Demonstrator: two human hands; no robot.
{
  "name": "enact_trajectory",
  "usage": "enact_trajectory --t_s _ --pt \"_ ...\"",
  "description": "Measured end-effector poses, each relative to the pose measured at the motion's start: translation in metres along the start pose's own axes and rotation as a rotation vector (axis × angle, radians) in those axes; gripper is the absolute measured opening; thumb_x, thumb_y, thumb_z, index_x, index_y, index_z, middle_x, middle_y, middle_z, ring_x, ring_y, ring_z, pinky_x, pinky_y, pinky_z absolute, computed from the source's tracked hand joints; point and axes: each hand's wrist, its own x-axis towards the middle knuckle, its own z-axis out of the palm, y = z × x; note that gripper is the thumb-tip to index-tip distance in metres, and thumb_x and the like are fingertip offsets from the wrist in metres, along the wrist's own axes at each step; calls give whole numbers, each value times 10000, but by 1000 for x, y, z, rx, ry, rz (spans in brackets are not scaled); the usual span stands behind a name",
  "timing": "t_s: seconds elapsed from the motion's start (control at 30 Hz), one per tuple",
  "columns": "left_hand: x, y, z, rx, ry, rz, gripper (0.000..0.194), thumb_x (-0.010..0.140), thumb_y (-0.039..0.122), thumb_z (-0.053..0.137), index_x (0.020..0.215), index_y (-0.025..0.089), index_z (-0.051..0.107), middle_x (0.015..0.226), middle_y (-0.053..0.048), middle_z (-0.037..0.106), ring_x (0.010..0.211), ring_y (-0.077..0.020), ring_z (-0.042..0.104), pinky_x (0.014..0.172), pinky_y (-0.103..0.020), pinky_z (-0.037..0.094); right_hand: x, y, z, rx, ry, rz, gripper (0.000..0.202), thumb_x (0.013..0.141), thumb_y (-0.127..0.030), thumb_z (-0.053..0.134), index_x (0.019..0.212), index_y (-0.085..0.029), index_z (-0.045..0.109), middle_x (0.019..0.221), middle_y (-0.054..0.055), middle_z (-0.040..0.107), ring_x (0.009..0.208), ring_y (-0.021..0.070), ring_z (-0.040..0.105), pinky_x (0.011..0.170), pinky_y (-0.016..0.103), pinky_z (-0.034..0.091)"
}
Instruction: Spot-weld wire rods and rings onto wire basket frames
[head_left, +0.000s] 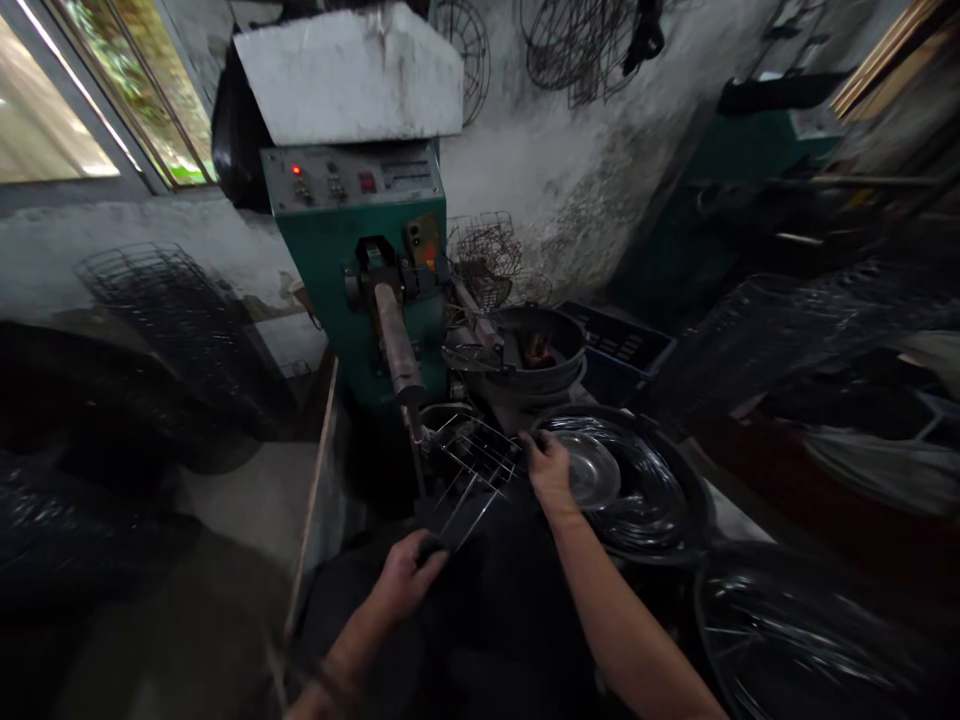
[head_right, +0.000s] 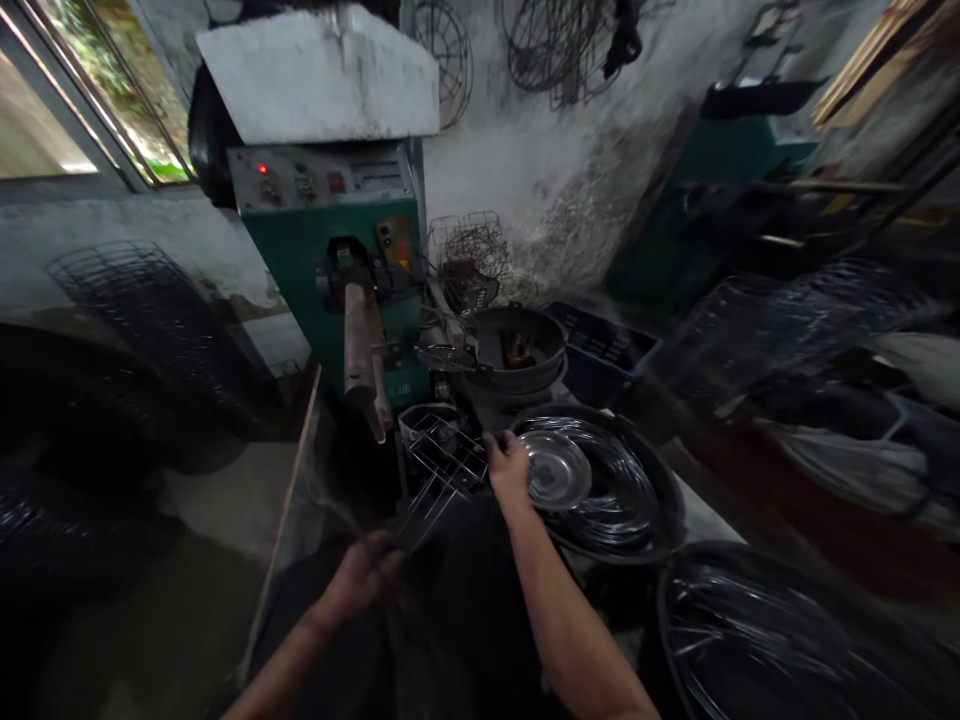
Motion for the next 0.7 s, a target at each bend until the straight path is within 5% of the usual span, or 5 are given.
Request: enact_trajectory --t_s 0.13,0.27,0.43,0.57,0.7 --pt "-9 7 22 -186 60 -108 299 810 421 598 900 142 657 846 -58 683 796 -186 617 757 -273 501 -5 -12 -7 57 62 -23 365 713 -528 625 690 -165 607 611 -9 572 608 148 492 588 266 394" --pt "-7 18 20 -230 87 -101 323 829 443 571 864 137 669 828 -59 686 794 -188 620 748 -279 505 -35 -22 -41 -24 186 -24 337 698 -483 664 793 -160 678 761 50 680 754 209 598 742 339 465" --pt "12 32 14 -210 204 -68 321 855 394 534 990 144 684 956 -84 717 912 -214 649 843 -318 511 -97 -7 -82 -251 -282 29 279 746 -470 620 783 -207 707 791 62 711 763 238 644 738 369 507" --pt "32 41 8 -159 252 -57 325 812 362 585 1022 136 690 956 -92 728 911 -234 667 858 -352 520 -116 0 -95 -437 -363 -100 277 831 -438 518 829 -223 692 859 82 705 840 241 639 795 374 489" --pt "46 54 -1 -155 294 -66 287 822 333 572 1008 151 695 946 -82 731 901 -222 672 834 -336 527 -103 -6 -99 -586 -462 -98 227 809 -384 502 766 -218 652 813 88 696 793 248 634 746 373 476"
